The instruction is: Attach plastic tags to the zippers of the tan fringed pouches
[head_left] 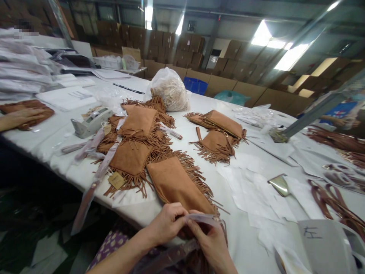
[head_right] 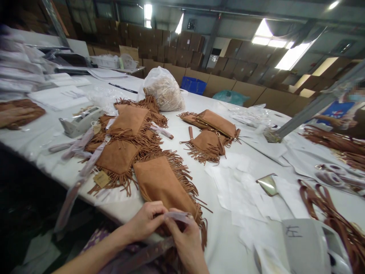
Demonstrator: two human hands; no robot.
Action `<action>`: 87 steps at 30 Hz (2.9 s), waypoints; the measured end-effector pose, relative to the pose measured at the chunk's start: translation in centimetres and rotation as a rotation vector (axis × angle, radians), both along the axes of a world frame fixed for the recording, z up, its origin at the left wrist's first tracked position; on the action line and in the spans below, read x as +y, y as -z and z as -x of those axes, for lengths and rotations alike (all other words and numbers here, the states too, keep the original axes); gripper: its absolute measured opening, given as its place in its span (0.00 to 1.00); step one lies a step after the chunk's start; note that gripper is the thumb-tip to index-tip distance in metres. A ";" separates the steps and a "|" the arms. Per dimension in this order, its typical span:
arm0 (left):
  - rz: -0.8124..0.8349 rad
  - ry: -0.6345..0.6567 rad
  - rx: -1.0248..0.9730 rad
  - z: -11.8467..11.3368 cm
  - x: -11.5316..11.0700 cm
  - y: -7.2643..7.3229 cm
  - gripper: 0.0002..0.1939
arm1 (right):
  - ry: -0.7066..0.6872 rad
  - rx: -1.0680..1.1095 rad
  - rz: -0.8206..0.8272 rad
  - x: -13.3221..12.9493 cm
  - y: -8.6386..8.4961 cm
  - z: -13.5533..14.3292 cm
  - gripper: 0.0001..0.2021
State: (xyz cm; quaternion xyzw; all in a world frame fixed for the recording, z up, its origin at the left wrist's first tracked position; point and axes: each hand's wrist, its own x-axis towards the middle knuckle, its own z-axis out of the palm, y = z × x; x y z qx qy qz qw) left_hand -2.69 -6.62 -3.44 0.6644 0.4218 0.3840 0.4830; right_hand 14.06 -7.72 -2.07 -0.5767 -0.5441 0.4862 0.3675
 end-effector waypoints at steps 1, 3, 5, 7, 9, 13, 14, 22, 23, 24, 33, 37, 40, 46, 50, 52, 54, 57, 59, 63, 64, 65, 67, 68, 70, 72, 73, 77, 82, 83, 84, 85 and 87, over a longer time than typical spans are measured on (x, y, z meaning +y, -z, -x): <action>0.014 0.006 -0.021 0.0 0.0 -0.1 0.07 | 0.007 -0.017 0.001 0.0 0.0 0.0 0.15; 0.125 0.020 -0.103 -0.1 0.0 -0.1 0.15 | 0.029 -0.040 0.027 0.2 0.0 0.0 0.16; 0.259 0.012 -0.182 -0.3 0.0 0.1 0.19 | 0.038 -0.062 0.036 0.4 0.1 0.0 0.17; 0.368 -0.016 -0.240 -0.6 0.1 0.5 0.18 | 0.036 -0.088 0.015 0.6 0.4 0.1 0.19; 0.461 -0.031 -0.299 -0.7 0.2 1.0 0.21 | 0.041 -0.113 -0.006 0.7 0.7 0.2 0.19; 0.573 0.002 -0.361 -0.8 0.4 1.4 0.23 | 0.046 -0.131 -0.026 0.4 1.2 0.3 0.20; 0.581 0.004 -0.363 -0.8 0.4 1.4 0.23 | 0.043 -0.126 -0.027 0.3 1.3 0.2 0.20; 0.496 -0.005 -0.296 -0.9 0.1 1.0 0.19 | -0.091 0.123 0.122 1.8 0.4 -1.3 0.23; 0.476 -0.008 -0.280 -0.8 0.1 0.9 0.18 | -0.111 0.132 0.145 1.9 0.2 -1.3 0.23; 0.448 -0.016 -0.262 -0.8 0.0 0.9 0.17 | -0.132 0.139 0.163 2.0 0.1 -1.2 0.22; 0.465 -0.051 -0.275 -1.1 0.1 0.7 0.15 | -0.057 0.231 0.148 1.5 0.5 -0.5 0.21; 0.499 -0.055 -0.252 -1.4 0.1 0.7 0.20 | -0.049 0.203 0.158 1.5 1.5 -0.8 0.21; 0.549 -0.105 -0.311 -1.6 0.1 1.0 0.24 | -0.041 0.206 0.163 1.5 2.1 -0.9 0.20; 0.600 -0.080 -0.432 -1.6 0.1 1.5 0.26 | -0.077 0.258 0.197 1.2 1.0 -0.9 0.19; 0.601 -0.056 -0.471 -1.4 0.1 1.2 0.23 | -0.142 0.316 0.215 1.1 -0.4 -0.7 0.19; 0.611 -0.029 -0.494 -1.3 0.0 1.0 0.22 | -0.144 0.317 0.199 1.1 -0.5 -0.7 0.19; 0.613 0.011 -0.504 -1.2 0.0 0.7 0.21 | -0.133 0.292 0.172 1.0 -0.2 -0.7 0.19; 0.558 0.019 -0.458 -1.3 0.0 0.8 0.19 | -0.087 0.245 0.127 0.7 0.6 -0.6 0.19; 0.536 -0.010 -0.425 -1.4 0.1 1.1 0.19 | -0.056 0.244 0.115 0.4 0.9 -0.6 0.18; 0.591 -0.025 -0.466 -1.6 0.2 1.6 0.20 | -0.111 0.330 0.175 0.0 0.4 -0.8 0.20; 0.593 -0.028 -0.474 -1.7 0.2 1.5 0.20 | -0.139 0.357 0.198 0.0 0.0 -0.9 0.21; 0.586 -0.037 -0.473 -1.7 0.2 1.5 0.20 | -0.155 0.377 0.215 0.1 -0.3 -1.0 0.22; 0.550 -0.073 -0.447 -1.8 0.2 1.3 0.20 | -0.137 0.381 0.226 0.3 -0.7 -1.3 0.24; 0.527 -0.095 -0.430 -1.8 0.2 1.3 0.19 | -0.114 0.366 0.225 0.4 -0.8 -1.4 0.24; 0.483 -0.130 -0.403 -1.9 0.2 1.1 0.18 | -0.086 0.314 0.233 0.7 -0.8 -1.5 0.22; 0.445 -0.141 -0.390 -2.0 0.1 1.1 0.18 | -0.082 0.276 0.252 0.9 -0.5 -1.4 0.19; 0.430 -0.141 -0.388 -2.0 0.1 1.0 0.18 | -0.070 0.273 0.255 0.9 -0.3 -1.3 0.18; 0.404 -0.141 -0.402 -2.3 0.0 1.1 0.18 | 0.058 0.334 0.236 1.0 0.8 -0.9 0.18; 0.344 -0.181 -0.365 -2.9 0.0 1.2 0.15 | 0.079 0.364 0.245 1.0 1.3 -1.1 0.20; 0.318 -0.183 -0.337 -2.9 0.0 1.2 0.14 | 0.062 0.347 0.247 0.9 1.3 -1.3 0.20; 0.290 -0.180 -0.304 -2.9 0.0 1.1 0.13 | 0.042 0.323 0.248 0.9 1.1 -1.4 0.20; 0.264 -0.174 -0.269 -2.9 -0.1 1.1 0.13 | 0.017 0.297 0.251 0.9 1.0 -1.5 0.20; 0.227 -0.154 -0.212 -2.9 -0.2 1.1 0.12 | -0.041 0.259 0.259 0.8 0.7 -1.7 0.19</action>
